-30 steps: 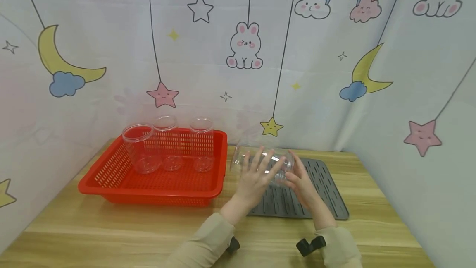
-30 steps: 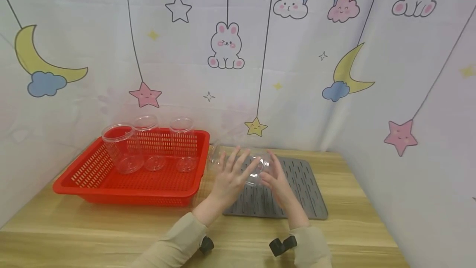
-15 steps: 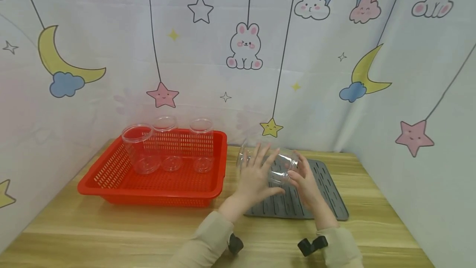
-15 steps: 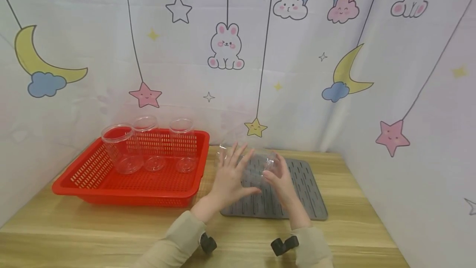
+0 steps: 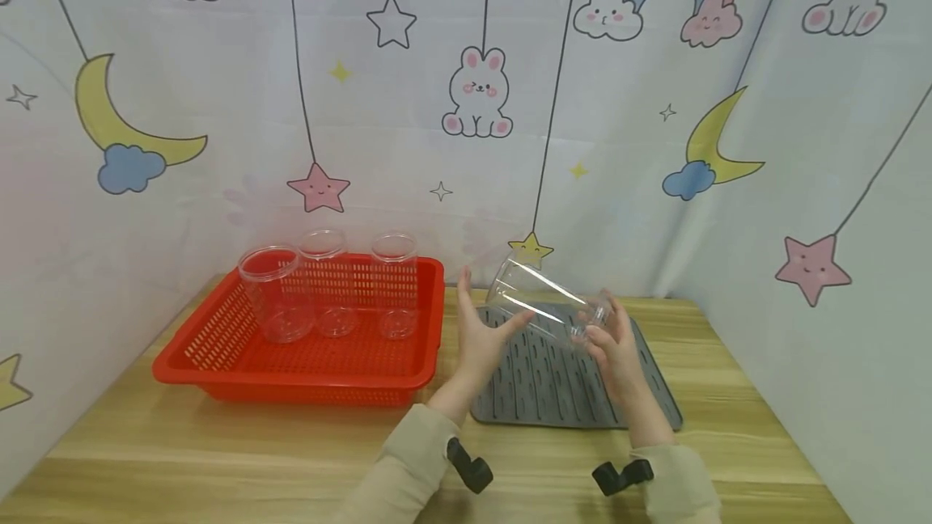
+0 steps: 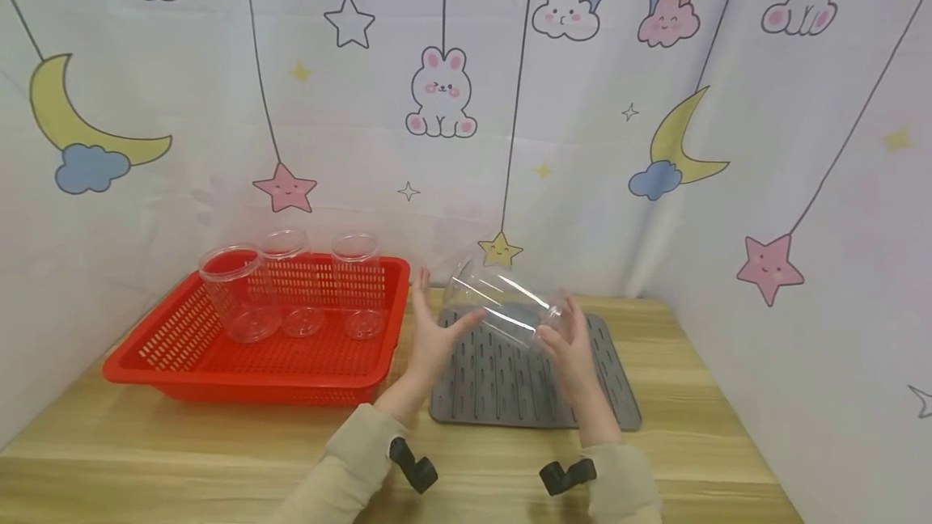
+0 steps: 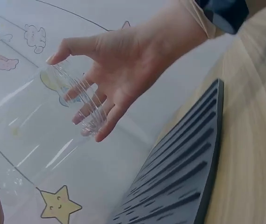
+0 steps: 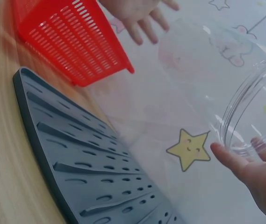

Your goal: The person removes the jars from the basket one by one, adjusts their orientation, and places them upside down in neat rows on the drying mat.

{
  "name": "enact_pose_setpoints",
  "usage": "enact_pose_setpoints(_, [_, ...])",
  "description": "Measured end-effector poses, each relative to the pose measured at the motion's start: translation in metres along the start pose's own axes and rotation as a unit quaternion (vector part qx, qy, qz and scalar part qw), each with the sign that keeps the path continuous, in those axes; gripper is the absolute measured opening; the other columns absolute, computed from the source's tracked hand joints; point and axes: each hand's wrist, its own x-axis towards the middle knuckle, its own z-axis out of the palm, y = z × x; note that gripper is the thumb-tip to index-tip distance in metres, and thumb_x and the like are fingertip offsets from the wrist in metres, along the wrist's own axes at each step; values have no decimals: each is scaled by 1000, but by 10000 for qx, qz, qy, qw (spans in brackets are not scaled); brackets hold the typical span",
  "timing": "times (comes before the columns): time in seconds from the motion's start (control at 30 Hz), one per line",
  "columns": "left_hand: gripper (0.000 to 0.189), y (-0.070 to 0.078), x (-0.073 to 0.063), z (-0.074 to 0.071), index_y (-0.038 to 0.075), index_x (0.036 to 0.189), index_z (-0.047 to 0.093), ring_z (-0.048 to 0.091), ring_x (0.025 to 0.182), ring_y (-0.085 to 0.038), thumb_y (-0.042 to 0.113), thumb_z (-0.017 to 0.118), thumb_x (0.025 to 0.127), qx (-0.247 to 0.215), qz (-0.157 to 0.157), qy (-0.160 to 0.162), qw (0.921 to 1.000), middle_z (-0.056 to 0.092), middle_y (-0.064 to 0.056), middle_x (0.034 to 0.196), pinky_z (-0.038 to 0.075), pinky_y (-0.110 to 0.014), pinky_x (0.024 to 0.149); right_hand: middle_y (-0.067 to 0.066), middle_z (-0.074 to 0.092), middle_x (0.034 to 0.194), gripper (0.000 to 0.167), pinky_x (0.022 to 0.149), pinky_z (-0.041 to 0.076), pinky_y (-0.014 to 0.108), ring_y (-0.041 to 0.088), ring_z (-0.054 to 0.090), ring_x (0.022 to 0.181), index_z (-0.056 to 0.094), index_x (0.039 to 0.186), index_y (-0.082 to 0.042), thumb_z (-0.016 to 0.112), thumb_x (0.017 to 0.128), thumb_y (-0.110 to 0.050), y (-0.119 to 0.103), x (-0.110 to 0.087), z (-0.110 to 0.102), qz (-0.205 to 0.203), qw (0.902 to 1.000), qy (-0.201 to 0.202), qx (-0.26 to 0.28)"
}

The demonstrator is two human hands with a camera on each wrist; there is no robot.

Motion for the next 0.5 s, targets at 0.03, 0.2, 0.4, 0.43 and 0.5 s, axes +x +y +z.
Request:
enact_pose_setpoints(0.03, [117,-1,0,0,19,158,6,10,152,-29,40,85,74,-289,-200,1,9994,12,-6,165,11,-63,119,2,35,140,74,90,55,27,11,50,121,10,155,-9,49,93,-8,0,0,0,-44,10000,5,36])
enact_pose_setpoints(0.2, [121,-7,1,1,19,158,-3,5,152,-33,33,84,76,-1379,-963,-88,9857,7,-11,165,11,-63,118,5,36,141,69,89,55,29,17,48,122,15,154,-13,44,92,-7,-2,0,2,-204,9996,-42,189])
enact_pose_setpoints(0.4, [134,-16,1,1,18,158,-2,13,150,-38,45,89,64,-2289,-1319,-311,9640,11,-18,163,10,-60,120,7,35,142,68,90,55,31,19,43,126,19,152,-19,45,90,-7,-5,-2,7,-321,9983,-222,439])
enact_pose_setpoints(0.43, [137,-18,2,2,17,158,-1,13,150,-38,47,90,61,-2457,-1312,-354,9598,12,-20,163,10,-59,121,7,34,143,68,90,55,31,20,42,127,19,152,-19,45,90,-8,-5,-2,8,-353,9979,-279,470])
enact_pose_setpoints(0.5, [141,-21,2,3,13,157,-1,18,149,-38,49,92,57,-2825,-1281,-424,9497,12,-22,162,12,-57,121,9,33,143,67,91,55,32,21,43,127,20,151,-20,46,90,-10,-5,-2,10,-414,9970,-381,528])
